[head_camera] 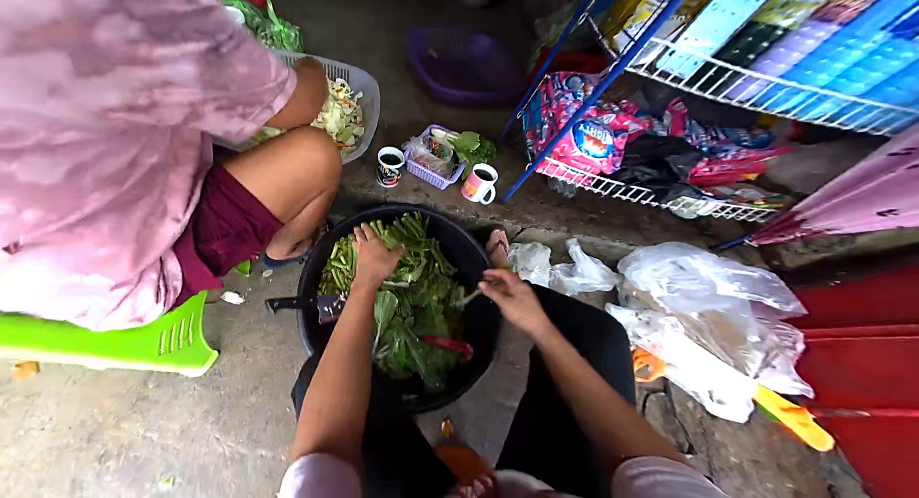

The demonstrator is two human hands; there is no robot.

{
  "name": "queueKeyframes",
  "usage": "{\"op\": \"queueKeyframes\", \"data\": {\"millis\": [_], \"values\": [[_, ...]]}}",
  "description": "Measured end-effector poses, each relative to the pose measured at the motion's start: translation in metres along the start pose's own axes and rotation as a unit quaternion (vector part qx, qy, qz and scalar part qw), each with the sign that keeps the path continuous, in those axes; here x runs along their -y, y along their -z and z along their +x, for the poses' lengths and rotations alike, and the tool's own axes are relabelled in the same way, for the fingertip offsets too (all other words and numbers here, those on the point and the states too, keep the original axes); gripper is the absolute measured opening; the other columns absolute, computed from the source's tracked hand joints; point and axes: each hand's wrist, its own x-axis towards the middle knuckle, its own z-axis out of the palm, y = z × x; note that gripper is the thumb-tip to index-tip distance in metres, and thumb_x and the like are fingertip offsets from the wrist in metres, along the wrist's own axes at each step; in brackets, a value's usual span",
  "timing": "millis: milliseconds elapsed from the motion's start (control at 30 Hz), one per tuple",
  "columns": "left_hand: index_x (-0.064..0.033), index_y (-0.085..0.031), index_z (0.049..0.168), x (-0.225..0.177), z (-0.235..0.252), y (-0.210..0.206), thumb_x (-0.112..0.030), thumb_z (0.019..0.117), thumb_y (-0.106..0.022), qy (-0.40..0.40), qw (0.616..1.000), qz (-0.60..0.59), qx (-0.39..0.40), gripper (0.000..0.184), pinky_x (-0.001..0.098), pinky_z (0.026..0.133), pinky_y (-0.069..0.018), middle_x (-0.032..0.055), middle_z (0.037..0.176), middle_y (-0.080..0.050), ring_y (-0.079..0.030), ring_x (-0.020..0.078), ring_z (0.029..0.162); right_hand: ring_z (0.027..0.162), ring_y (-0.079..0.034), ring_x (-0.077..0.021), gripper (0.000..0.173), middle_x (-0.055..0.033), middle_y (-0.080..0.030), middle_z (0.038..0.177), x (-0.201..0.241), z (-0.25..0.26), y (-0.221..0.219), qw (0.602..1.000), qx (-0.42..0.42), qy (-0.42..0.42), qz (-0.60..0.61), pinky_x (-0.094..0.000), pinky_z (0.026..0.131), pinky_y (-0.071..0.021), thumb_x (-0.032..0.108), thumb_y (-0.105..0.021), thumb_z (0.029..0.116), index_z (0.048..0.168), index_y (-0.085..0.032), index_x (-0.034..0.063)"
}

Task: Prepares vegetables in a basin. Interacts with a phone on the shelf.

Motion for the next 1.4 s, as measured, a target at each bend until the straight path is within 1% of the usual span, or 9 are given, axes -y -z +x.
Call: {"op": "queueKeyframes", "data": {"millis": [167, 300, 433, 533, 700, 900, 1000, 1167, 1400], "values": [[0.0072, -0.038, 0.152, 0.008, -0.037, 0.0, -0.035, 0.095, -0.073, -0.03, 0.998, 0.038, -0.026, 0.079, 0.0697, 0.112, -0.0342, 0.0364, 0.152, -0.039, -0.039, 0.0546, 0.14, 0.109, -0.068, -0.0251, 0.036, -0.0223, -0.067, 0.123, 0.016, -0.057, 0.077, 0.981, 0.088, 0.159, -0.062, -0.0385, 0.098, -0.0543, 0.021, -0.061, 0.1029, 0.127, -0.064, -0.0057], [0.0083, -0.04, 0.15, -0.003, -0.041, -0.021, -0.03, 0.0959, -0.072, -0.043, 0.995, 0.087, -0.039, 0.074, 0.065, 0.115, -0.0333, 0.038, 0.148, -0.042, -0.041, 0.0519, 0.14, 0.105, -0.069, -0.028, 0.033, -0.0215, -0.07, 0.116, -0.02, -0.044, 0.059, 0.965, 0.186, 0.182, -0.017, -0.0423, 0.098, -0.0548, 0.021, -0.063, 0.102, 0.122, -0.068, -0.0052], [0.0109, -0.039, 0.15, -0.022, -0.031, -0.072, -0.024, 0.0985, -0.068, -0.089, 0.976, 0.186, 0.073, 0.068, 0.064, 0.114, -0.0344, 0.0402, 0.149, -0.04, -0.041, 0.0543, 0.14, 0.128, -0.056, -0.0444, 0.038, -0.028, -0.061, 0.133, -0.047, 0.014, 0.05, 0.958, 0.245, 0.059, -0.139, -0.0623, 0.111, -0.0379, 0.023, -0.059, 0.1049, 0.128, -0.063, -0.0059], [0.0113, -0.046, 0.145, 0.0, -0.013, -0.108, -0.018, 0.0965, -0.07, -0.109, 0.96, 0.188, 0.175, 0.062, 0.061, 0.114, -0.0382, 0.0366, 0.146, -0.047, -0.046, 0.0505, 0.137, 0.117, -0.063, -0.0417, 0.04, -0.0267, -0.066, 0.123, -0.057, 0.047, 0.055, 0.982, 0.185, 0.036, -0.01, -0.0594, 0.104, -0.0466, 0.029, -0.057, 0.1063, 0.129, -0.063, -0.0038], [0.01, -0.054, 0.14, 0.021, -0.029, -0.125, -0.013, 0.099, -0.064, -0.044, 0.949, 0.209, 0.232, 0.048, 0.055, 0.112, -0.0431, 0.0328, 0.14, -0.055, -0.055, 0.0452, 0.13, 0.131, -0.055, -0.0439, 0.045, -0.026, -0.058, 0.139, -0.062, 0.069, 0.047, 0.952, 0.292, -0.089, -0.027, -0.0648, 0.107, -0.0422, 0.034, -0.053, 0.1073, 0.136, -0.059, -0.001], [0.0046, -0.055, 0.14, -0.087, -0.102, -0.084, -0.019, 0.1009, -0.064, 0.089, 0.936, 0.19, 0.283, 0.047, 0.0499, 0.109, -0.0474, 0.0289, 0.138, -0.058, -0.061, 0.0393, 0.125, 0.127, -0.06, -0.0361, 0.042, -0.0229, -0.064, 0.132, -0.065, 0.011, 0.077, 0.952, 0.248, -0.162, 0.073, -0.0539, 0.112, -0.043, 0.031, -0.058, 0.105, 0.133, -0.063, -0.0006], [0.0046, -0.056, 0.138, -0.126, -0.123, -0.047, -0.018, 0.1013, -0.062, 0.136, 0.94, 0.163, 0.268, 0.043, 0.0477, 0.109, -0.0489, 0.027, 0.138, -0.058, -0.062, 0.036, 0.124, 0.128, -0.061, -0.0321, 0.047, -0.0198, -0.063, 0.137, -0.033, -0.025, 0.141, 0.952, 0.161, -0.236, 0.114, -0.0501, 0.113, -0.045, 0.031, -0.06, 0.1039, 0.14, -0.058, 0.0021], [0.0059, -0.06, 0.133, -0.202, -0.156, 0.02, -0.019, 0.1022, -0.061, 0.238, 0.949, 0.124, 0.164, 0.039, 0.0534, 0.11, -0.0447, 0.0271, 0.132, -0.063, -0.059, 0.0388, 0.127, 0.112, -0.068, -0.0362, 0.045, -0.0258, -0.065, 0.128, 0.02, -0.081, 0.262, 0.951, 0.078, -0.273, 0.125, -0.0521, 0.099, -0.0537, 0.019, -0.062, 0.1032, 0.141, -0.054, -0.0027], [0.0054, -0.06, 0.13, -0.303, -0.2, 0.062, -0.021, 0.1017, -0.062, 0.266, 0.959, 0.036, 0.095, 0.039, 0.0568, 0.106, -0.0453, 0.0285, 0.128, -0.063, -0.06, 0.0407, 0.122, 0.108, -0.067, -0.0446, 0.046, -0.0331, -0.061, 0.13, 0.021, -0.135, 0.382, 0.943, 0.032, -0.32, 0.083, -0.0577, 0.094, -0.0536, 0.021, -0.058, 0.1063, 0.141, -0.051, -0.008]]}}
